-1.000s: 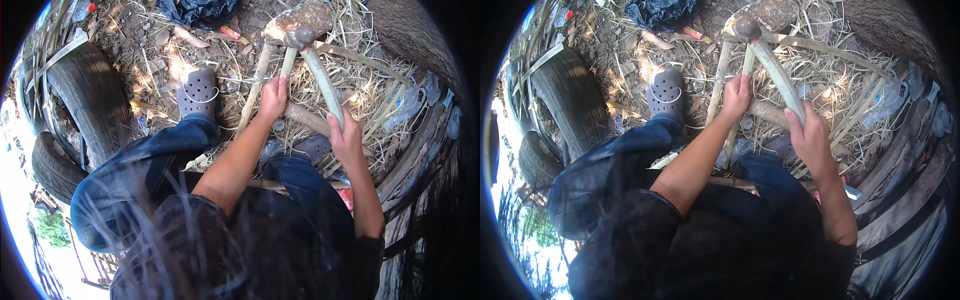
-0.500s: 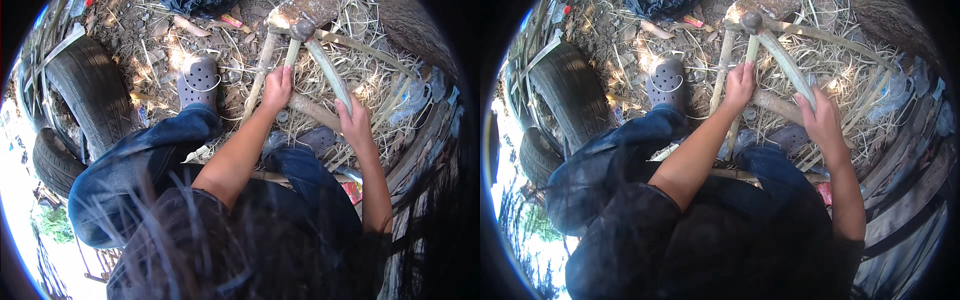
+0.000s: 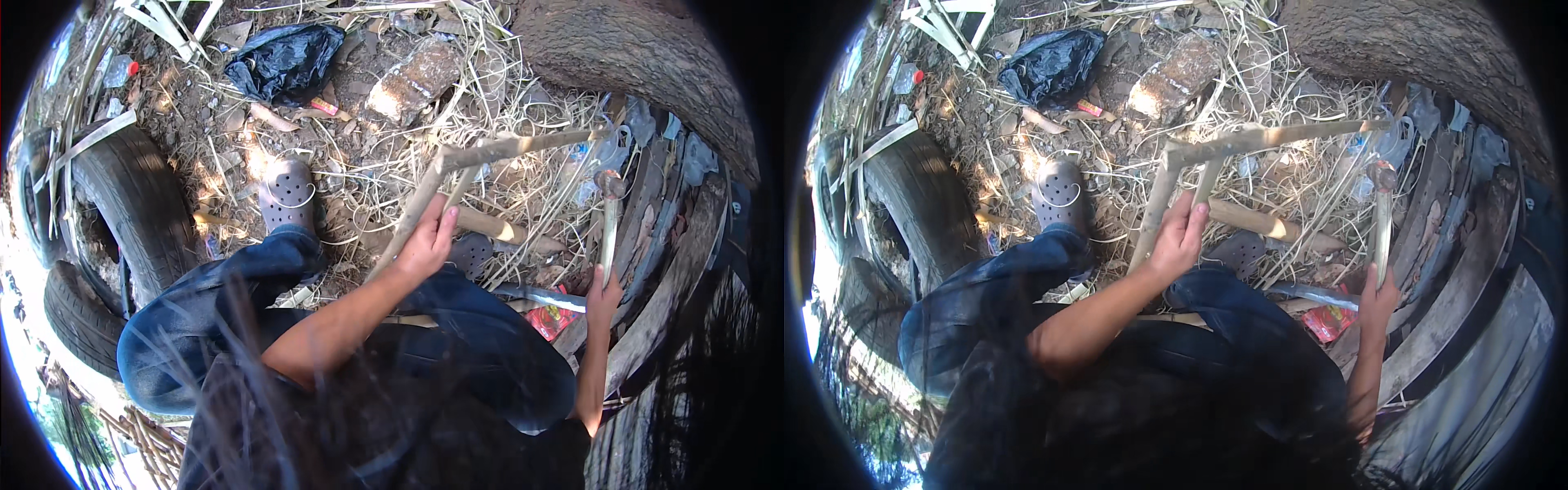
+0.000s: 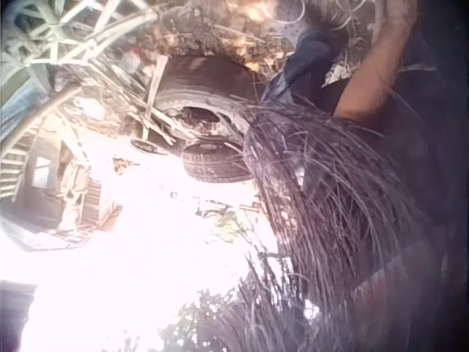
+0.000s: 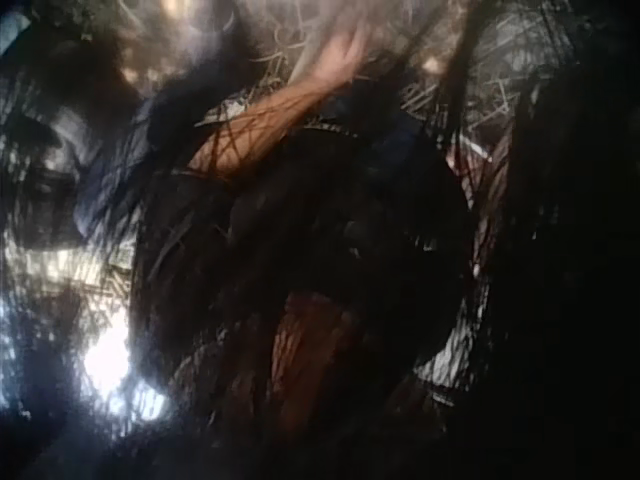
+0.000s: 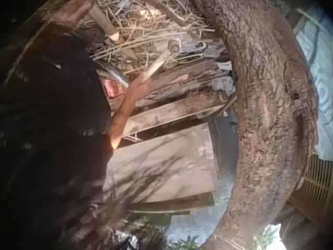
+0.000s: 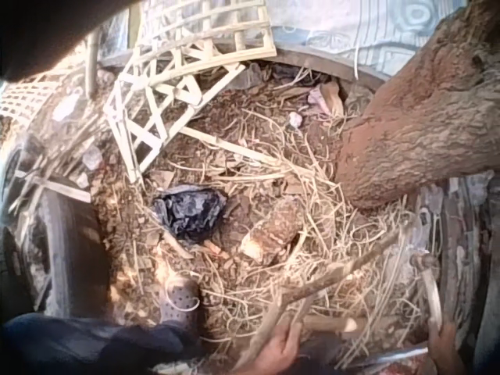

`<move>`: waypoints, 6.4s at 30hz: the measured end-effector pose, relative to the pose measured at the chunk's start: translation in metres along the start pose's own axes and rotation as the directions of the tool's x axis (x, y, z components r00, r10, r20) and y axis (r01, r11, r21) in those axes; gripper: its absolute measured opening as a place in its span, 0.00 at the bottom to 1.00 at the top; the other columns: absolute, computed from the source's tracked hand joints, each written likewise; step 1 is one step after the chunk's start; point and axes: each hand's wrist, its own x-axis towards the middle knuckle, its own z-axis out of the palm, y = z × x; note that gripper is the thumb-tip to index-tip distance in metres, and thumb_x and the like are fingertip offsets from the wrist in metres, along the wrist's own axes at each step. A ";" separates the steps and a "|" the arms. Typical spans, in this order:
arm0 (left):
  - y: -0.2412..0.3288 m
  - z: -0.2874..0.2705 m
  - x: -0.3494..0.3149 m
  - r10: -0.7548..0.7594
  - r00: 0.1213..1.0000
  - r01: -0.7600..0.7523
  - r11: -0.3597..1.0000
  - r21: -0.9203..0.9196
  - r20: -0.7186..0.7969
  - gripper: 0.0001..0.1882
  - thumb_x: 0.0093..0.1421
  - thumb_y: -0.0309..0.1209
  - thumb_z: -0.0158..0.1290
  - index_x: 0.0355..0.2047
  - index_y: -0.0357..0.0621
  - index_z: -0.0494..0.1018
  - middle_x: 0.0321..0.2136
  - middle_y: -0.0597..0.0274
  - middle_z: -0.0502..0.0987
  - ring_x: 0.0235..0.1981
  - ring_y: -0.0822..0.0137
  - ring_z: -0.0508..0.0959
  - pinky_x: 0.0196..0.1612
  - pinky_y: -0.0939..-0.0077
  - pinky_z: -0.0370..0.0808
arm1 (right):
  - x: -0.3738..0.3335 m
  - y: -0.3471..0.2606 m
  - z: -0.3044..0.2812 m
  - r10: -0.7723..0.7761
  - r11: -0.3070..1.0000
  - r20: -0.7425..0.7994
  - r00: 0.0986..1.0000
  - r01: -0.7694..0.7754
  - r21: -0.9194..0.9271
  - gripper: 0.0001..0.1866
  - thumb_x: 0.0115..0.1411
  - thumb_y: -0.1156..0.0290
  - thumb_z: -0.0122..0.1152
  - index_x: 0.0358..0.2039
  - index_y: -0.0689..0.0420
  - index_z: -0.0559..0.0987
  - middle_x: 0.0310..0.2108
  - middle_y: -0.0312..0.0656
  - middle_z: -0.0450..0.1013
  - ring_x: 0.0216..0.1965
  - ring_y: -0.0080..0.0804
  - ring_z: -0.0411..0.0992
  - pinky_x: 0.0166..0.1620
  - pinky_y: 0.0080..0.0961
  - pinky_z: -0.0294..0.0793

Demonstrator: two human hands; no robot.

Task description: The person is assembling a bamboo frame by hammering joints together with a hammer while sitting on the ground in a cluttered outdoor workshop.

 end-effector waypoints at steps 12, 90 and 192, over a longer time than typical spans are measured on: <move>0.076 0.019 -0.045 -0.004 0.912 -0.051 0.991 0.125 0.409 0.15 0.71 0.34 0.41 0.51 0.35 0.65 0.32 0.58 0.71 0.34 0.70 0.71 0.39 0.73 0.71 | -0.065 0.192 0.210 0.457 0.866 0.209 0.865 -0.486 0.117 0.24 0.64 0.56 0.55 0.38 0.71 0.77 0.30 0.61 0.75 0.34 0.59 0.72 0.42 0.50 0.70; 0.243 -0.136 -0.098 -0.112 0.799 -0.582 0.096 0.807 0.590 0.29 0.58 0.39 0.57 0.57 0.37 0.65 0.45 0.44 0.75 0.46 0.44 0.75 0.53 0.57 0.70 | 0.062 -0.350 0.143 -0.616 0.755 0.413 0.671 0.354 0.552 0.37 0.58 0.73 0.60 0.63 0.51 0.52 0.49 0.50 0.67 0.41 0.42 0.73 0.39 0.36 0.73; -0.079 -0.171 0.026 -0.232 0.964 0.137 0.852 0.505 0.130 0.16 0.62 0.34 0.59 0.41 0.33 0.72 0.28 0.55 0.79 0.27 0.70 0.77 0.29 0.72 0.75 | 0.007 -0.297 0.257 -0.381 0.452 0.597 0.706 -0.421 0.787 0.24 0.55 0.72 0.70 0.50 0.65 0.73 0.32 0.48 0.77 0.29 0.35 0.79 0.28 0.31 0.85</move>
